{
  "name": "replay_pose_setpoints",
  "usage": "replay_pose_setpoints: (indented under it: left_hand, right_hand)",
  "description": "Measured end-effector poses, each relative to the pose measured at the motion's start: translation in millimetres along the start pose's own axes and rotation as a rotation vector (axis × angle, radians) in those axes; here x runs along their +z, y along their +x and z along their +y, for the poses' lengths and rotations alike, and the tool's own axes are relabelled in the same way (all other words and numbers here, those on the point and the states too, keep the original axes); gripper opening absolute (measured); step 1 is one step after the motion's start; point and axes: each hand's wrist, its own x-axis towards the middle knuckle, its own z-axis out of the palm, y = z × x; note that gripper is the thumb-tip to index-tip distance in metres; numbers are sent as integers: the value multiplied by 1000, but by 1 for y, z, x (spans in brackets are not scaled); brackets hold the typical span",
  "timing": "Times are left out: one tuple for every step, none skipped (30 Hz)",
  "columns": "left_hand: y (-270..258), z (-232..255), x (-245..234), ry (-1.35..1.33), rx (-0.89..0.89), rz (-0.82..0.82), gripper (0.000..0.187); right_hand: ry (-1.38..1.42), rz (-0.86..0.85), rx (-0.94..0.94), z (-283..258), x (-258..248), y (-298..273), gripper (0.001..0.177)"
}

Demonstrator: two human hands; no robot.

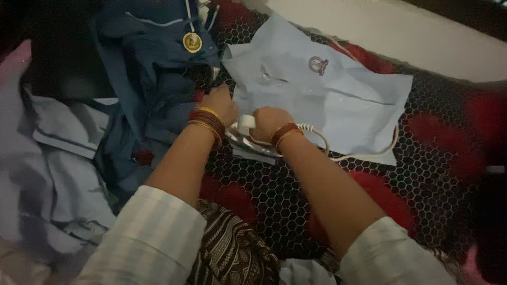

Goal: The person irons a light blue school shirt laid on a patterned bedspread, smoothing the fabric and moving the iron across the front and sleeves. After ironing, the person buttons the shirt and folds it.

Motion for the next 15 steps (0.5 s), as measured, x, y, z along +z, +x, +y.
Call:
replay_pose_setpoints:
  left_hand:
    - [-2, 0, -1, 8, -9, -1, 50]
    - [-3, 0, -2, 16, -19, -1, 54]
    - [-5, 1, -2, 27, -7, -14, 53]
    - [-7, 1, -3, 38, 5, -27, 52]
    - [-9, 2, -5, 50, 14, -34, 51]
    - [-10, 2, -7, 54, 9, -54, 52]
    - [-10, 2, -8, 58, 4, -78, 53]
    - [-10, 1, -9, 63, -2, -103, 54]
    - [-10, 2, -8, 55, -13, -93, 54]
    - [-8, 2, -8, 47, -25, -83, 54]
    - [-7, 2, -7, 38, -37, -76, 55]
    - [-7, 2, -4, 42, -26, -74, 54]
    - [-5, 2, -4, 48, -15, -66, 53]
    - [-4, 2, -3, 53, -4, -59, 52]
    - [-3, 2, -3, 46, 23, -43, 51]
  right_hand:
    - [-14, -18, -23, 1, -1, -2, 32]
    - [-27, -36, -46, 3, -2, -5, 32]
    - [-40, -55, -66, 5, -3, -8, 31]
    - [-29, -51, -80, 8, -3, -13, 32]
    - [-19, -45, -97, 10, -5, -17, 33]
    - [-10, -38, -115, 12, -8, -20, 33]
    - [1, -58, -57, 14, -11, -23, 32]
    - [13, -78, 2, 17, -15, -24, 31]
    - [24, -101, 63, 20, -18, -28, 31]
    - [40, -10, 38, 27, -21, -35, 32]
    - [55, 78, 15, 35, -24, -43, 33]
    - [70, 166, -9, 40, -26, -50, 34]
    - [32, 103, -25, 41, -27, -53, 35]
    - [-5, 39, -41, 41, -28, -56, 36]
    - [-41, -26, -55, 41, -28, -59, 37]
